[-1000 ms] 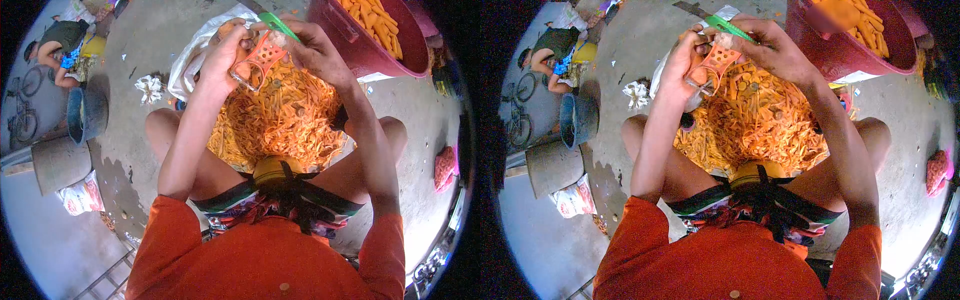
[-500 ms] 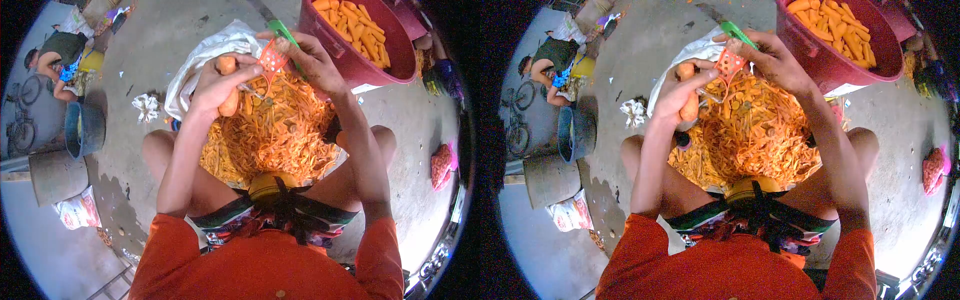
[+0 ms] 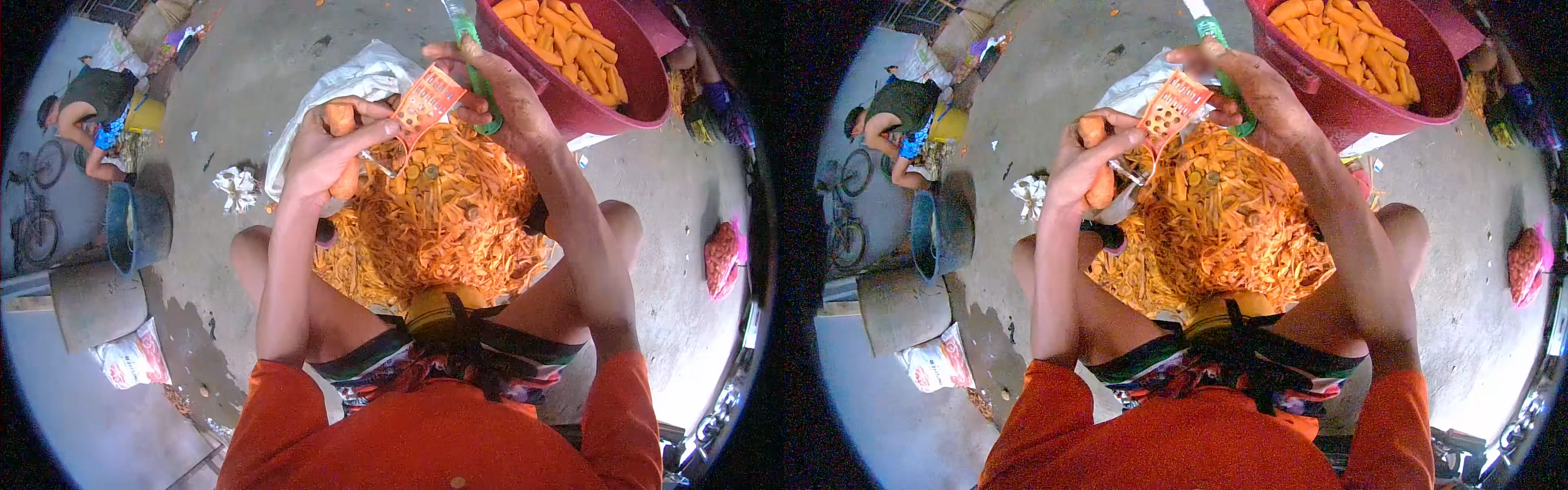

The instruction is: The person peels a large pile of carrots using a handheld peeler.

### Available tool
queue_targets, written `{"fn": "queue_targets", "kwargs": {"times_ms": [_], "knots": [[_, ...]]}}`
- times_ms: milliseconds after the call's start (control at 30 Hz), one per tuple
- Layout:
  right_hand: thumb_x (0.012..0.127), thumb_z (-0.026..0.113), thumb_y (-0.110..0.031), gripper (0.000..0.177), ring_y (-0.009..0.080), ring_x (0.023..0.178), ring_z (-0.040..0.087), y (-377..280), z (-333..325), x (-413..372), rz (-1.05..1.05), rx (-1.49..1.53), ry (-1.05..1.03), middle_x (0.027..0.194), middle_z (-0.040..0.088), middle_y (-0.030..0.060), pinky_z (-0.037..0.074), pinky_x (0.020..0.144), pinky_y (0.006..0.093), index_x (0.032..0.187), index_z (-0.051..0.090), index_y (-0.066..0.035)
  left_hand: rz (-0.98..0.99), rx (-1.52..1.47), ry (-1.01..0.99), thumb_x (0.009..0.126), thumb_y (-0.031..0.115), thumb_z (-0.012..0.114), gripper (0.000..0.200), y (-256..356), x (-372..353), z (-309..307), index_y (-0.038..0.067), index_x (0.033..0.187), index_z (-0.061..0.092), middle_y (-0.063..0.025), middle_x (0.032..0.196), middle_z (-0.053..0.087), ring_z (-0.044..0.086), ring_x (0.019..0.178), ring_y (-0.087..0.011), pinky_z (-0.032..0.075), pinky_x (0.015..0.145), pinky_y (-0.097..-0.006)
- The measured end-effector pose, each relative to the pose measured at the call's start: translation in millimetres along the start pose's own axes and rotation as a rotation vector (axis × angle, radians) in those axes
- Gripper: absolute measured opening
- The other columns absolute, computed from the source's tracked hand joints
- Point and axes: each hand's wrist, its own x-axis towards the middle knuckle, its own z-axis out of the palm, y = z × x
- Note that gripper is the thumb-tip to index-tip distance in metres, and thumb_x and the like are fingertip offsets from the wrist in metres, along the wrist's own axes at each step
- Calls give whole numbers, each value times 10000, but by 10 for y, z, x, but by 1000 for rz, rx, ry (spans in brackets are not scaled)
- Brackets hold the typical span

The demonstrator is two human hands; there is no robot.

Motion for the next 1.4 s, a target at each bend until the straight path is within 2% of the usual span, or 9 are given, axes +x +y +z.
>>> {"fn": "queue_targets", "kwargs": {"times_ms": [100, 200, 433, 500, 700, 900, 1000, 1200, 1400], "knots": [[1033, 529, -443, 490, 20, 576, 384, 34, -39, 16, -21, -112, -104, 809, 570, -51, 302, 498, 181, 1250, 657, -23, 9, 40, 10, 804, 65, 824, 176, 9, 9, -1, 8, 941, 729, -49, 937, 728, 662, 871, -114, 507, 821, -258], [1044, 501, -433, 488, 13, 545, 356, 56, -4, 8, -30, -176, -75, 720, 544, -53, 271, 469, 190, 1283, 619, -25, 24, 40, -19, 805, 62, 823, 167, 2, 10, -13, 7, 929, 727, -47, 926, 725, 659, 863, -114, 511, 815, -260], [1018, 569, -425, 454, 8, 565, 405, 56, 4, -6, -5, -155, -111, 740, 577, -63, 306, 491, 185, 1217, 677, -31, 59, 88, -4, 792, 59, 835, 174, -2, 9, -23, 4, 914, 724, -48, 910, 721, 661, 854, -116, 522, 797, -266], [1015, 591, -387, 401, 4, 563, 434, 52, 33, -18, -70, -335, -65, 753, 593, -60, 328, 491, 183, 1191, 683, -39, 67, 80, 3, 789, 57, 836, 175, 1, 4, -24, 3, 912, 725, -50, 908, 721, 662, 856, -116, 523, 793, -267], [990, 645, -346, 325, 7, 551, 450, 145, -10, 13, -129, -245, -102, 740, 599, -57, 339, 480, 187, 1098, 688, -43, 60, 96, -1, 781, 65, 847, 183, 23, -13, -30, 5, 898, 721, -59, 915, 728, 664, 834, -112, 530, 785, -270], [978, 664, -369, 324, 20, 503, 434, 187, -18, 33, -120, -215, -54, 672, 565, -60, 335, 456, 195, 1037, 675, -51, 117, 138, 0, 781, 82, 851, 191, 27, -24, -16, 0, 900, 727, -49, 889, 723, 664, 829, -112, 528, 780, -268], [1014, 610, -342, 315, -5, 497, 358, 258, -28, 42, -105, -209, -3, 688, 507, -76, 289, 421, 173, 1094, 638, -39, 101, 136, -7, 776, 83, 855, 194, 18, -15, -33, 4, 898, 728, -51, 894, 726, 664, 833, -113, 524, 779, -268], [1019, 599, -361, 318, -2, 472, 347, 273, 34, 35, -87, -161, 49, 665, 508, -64, 281, 400, 178, 1029, 651, -48, 105, 127, 2, 777, 79, 854, 189, 7, -8, -21, -3, 888, 725, -54, 895, 728, 664, 834, -115, 522, 780, -270], [1020, 597, -361, 310, 5, 471, 371, 259, 15, 41, -86, -204, 21, 657, 510, -68, 297, 407, 183, 1048, 656, -58, 107, 142, -25, 787, 49, 836, 178, 34, -15, -30, -13, 906, 719, -62, 898, 730, 675, 834, -119, 530, 785, -271]]}}
